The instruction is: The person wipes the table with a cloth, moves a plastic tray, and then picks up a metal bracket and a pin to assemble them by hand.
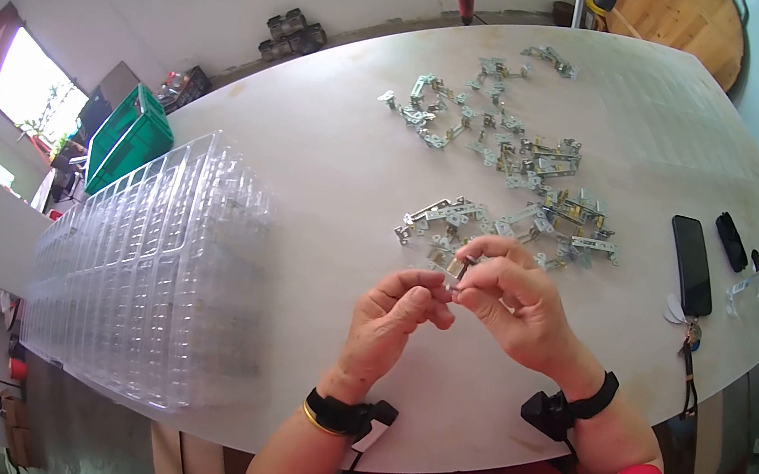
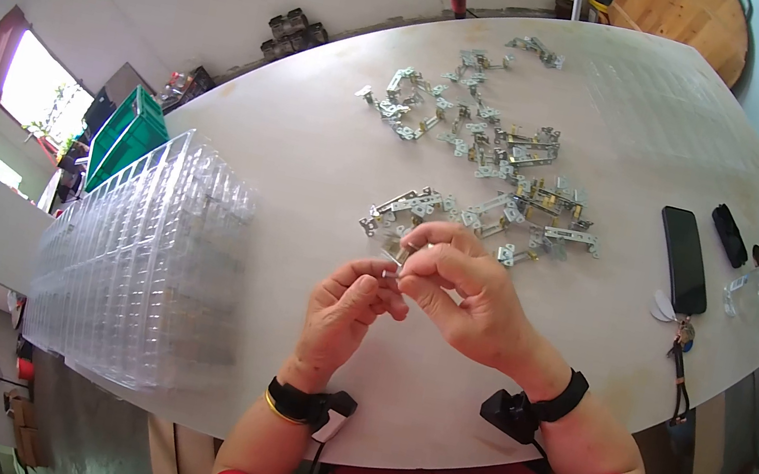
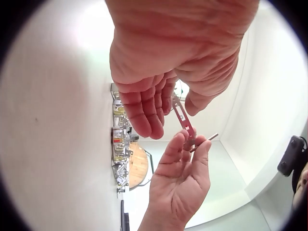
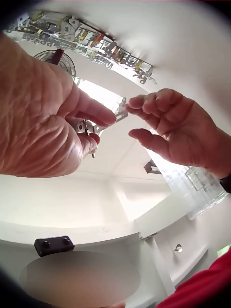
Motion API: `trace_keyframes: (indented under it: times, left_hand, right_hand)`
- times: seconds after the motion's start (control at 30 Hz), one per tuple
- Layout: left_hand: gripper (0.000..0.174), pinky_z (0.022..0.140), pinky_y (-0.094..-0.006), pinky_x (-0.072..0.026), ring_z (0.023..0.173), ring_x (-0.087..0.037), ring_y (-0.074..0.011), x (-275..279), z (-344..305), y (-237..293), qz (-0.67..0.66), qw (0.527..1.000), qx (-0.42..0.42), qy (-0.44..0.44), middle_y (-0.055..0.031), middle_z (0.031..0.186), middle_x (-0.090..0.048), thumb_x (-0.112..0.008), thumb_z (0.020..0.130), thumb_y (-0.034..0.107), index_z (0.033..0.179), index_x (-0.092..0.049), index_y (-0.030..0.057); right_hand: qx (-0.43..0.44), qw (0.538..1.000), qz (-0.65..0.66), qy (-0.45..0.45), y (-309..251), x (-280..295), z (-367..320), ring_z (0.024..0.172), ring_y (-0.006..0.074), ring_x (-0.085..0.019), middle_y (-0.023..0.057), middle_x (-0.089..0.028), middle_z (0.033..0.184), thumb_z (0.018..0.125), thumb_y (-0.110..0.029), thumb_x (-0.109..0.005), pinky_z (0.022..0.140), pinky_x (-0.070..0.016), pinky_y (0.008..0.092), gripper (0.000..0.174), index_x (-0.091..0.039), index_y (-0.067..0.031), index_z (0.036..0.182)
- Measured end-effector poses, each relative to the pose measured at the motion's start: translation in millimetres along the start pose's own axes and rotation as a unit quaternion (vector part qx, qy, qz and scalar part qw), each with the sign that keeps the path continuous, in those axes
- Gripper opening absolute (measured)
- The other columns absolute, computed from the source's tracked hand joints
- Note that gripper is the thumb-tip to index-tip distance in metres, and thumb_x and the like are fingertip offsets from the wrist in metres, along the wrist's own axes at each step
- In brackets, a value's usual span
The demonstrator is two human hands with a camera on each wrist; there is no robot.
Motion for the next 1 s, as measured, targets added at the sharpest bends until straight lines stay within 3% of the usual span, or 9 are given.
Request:
trace_keyframes:
  times: [0.07, 0.33, 0.47, 0.53, 0.67, 0.73, 0.9, 0.97, 1.0]
  left_hand:
    - [0.029, 0.083, -0.0348, -0.0531, 0.091, -0.067, -0.0192, 0.1, 2.0, 0.3, -0.031, 0.999, -0.019, -0.026, -0.0110, 0.108, -0.067, -0.050, 0.106, 0.021, 0.123, -0.056, -0.0009]
    - [0.014, 0.078, -0.0262, -0.0535, 0.089, -0.066, -0.0121, 9.8, 2.6, -1.6, -0.114, 0.993, -0.001, -0.037, -0.0031, 0.098, -0.067, -0.055, 0.104, 0.019, 0.109, -0.057, 0.0065]
    - [0.006, 0.077, -0.0274, -0.0547, 0.087, -0.066, -0.0122, 14.9, 3.6, -2.5, -0.123, 0.992, 0.004, -0.008, -0.0036, 0.097, -0.067, -0.058, 0.102, 0.013, 0.105, -0.056, 0.0085]
    - [0.005, 0.076, -0.0275, -0.0550, 0.086, -0.066, -0.0124, 18.9, 4.1, -0.9, -0.123, 0.992, -0.006, -0.001, -0.0040, 0.097, -0.067, -0.058, 0.101, 0.011, 0.105, -0.056, 0.0088]
    - [0.005, 0.071, -0.0274, -0.0540, 0.082, -0.065, -0.0131, 22.8, 4.4, 2.7, -0.126, 0.992, -0.012, 0.027, -0.0055, 0.094, -0.068, -0.060, 0.099, 0.008, 0.102, -0.057, 0.0078]
    - [0.006, 0.067, -0.0268, -0.0528, 0.077, -0.065, -0.0130, 22.8, 4.7, 3.9, -0.117, 0.992, -0.020, 0.044, -0.0062, 0.092, -0.068, -0.062, 0.098, 0.009, 0.101, -0.057, 0.0065]
    - [0.007, 0.068, -0.0251, -0.0499, 0.076, -0.060, -0.0097, 23.2, 1.3, 14.7, 0.071, 0.988, -0.077, 0.114, -0.0051, 0.090, -0.066, -0.062, 0.098, 0.009, 0.100, -0.056, 0.0051]
    - [0.012, 0.067, -0.0240, -0.0505, 0.076, -0.061, -0.0093, 21.0, -0.2, 13.3, 0.147, 0.980, -0.044, 0.125, -0.0052, 0.090, -0.065, -0.063, 0.096, 0.005, 0.103, -0.055, 0.0026]
    - [0.012, 0.067, -0.0240, -0.0505, 0.076, -0.061, -0.0093, 20.1, -3.0, 18.1, 0.157, 0.975, -0.057, 0.144, -0.0052, 0.090, -0.065, -0.063, 0.096, 0.005, 0.103, -0.055, 0.0026]
  right_hand:
    - [0.039, 0.998, -0.043, -0.030, -6.5, -10.7, 0.7, 0.095, 0.0155, -0.061, 0.0104, -0.057, 0.116, 0.089, -0.002, -0.070, 0.078, -0.0533, 0.0303, 0.007, -0.066, -0.0039, 0.095]
    - [0.128, 0.980, -0.123, -0.094, -28.5, -32.2, -5.0, 0.090, 0.0236, -0.063, 0.0101, -0.059, 0.118, 0.082, -0.002, -0.076, 0.077, -0.0530, 0.0332, 0.014, -0.067, -0.0058, 0.092]
    - [0.100, 0.980, -0.102, -0.139, -28.2, -38.7, -9.1, 0.089, 0.0248, -0.063, 0.0095, -0.059, 0.119, 0.080, -0.002, -0.078, 0.075, -0.0540, 0.0342, 0.015, -0.068, -0.0063, 0.091]
    - [0.040, 0.982, -0.066, -0.174, -19.4, -45.4, -12.1, 0.091, 0.0251, -0.063, 0.0093, -0.058, 0.121, 0.078, -0.001, -0.078, 0.074, -0.0547, 0.0340, 0.016, -0.068, -0.0067, 0.089]
    - [0.098, 0.979, -0.102, -0.149, -30.5, -43.8, -7.9, 0.095, 0.0241, -0.064, 0.0108, -0.057, 0.123, 0.078, -0.002, -0.079, 0.073, -0.0552, 0.0345, 0.017, -0.068, -0.0071, 0.090]
    - [0.084, 0.991, -0.065, -0.081, -27.1, -33.5, -4.3, 0.096, 0.0238, -0.065, 0.0127, -0.060, 0.118, 0.078, 0.000, -0.077, 0.075, -0.0549, 0.0341, 0.018, -0.067, -0.0058, 0.091]
    - [0.109, 0.984, -0.141, -0.020, -25.2, -13.4, 2.1, 0.096, 0.0218, -0.065, 0.0122, -0.064, 0.103, 0.084, 0.005, -0.070, 0.075, -0.0533, 0.0285, 0.012, -0.063, -0.0018, 0.091]
    - [0.043, 0.993, -0.112, -0.004, -19.3, -10.0, 2.4, 0.092, 0.0184, -0.066, 0.0108, -0.064, 0.104, 0.088, 0.004, -0.066, 0.073, -0.0524, 0.0259, 0.008, -0.062, -0.0020, 0.092]
    - [0.057, 0.994, -0.095, -0.016, -20.5, -14.3, 0.9, 0.092, 0.0184, -0.066, 0.0108, -0.064, 0.104, 0.088, 0.004, -0.066, 0.073, -0.0524, 0.0259, 0.008, -0.062, -0.0020, 0.092]
Point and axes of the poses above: each hand's wrist, its own z-axis towards the middle knuckle, its own x-axis out of the back of the hand, y = z × x, the point moved 9 cm from there along z, towards the middle knuckle
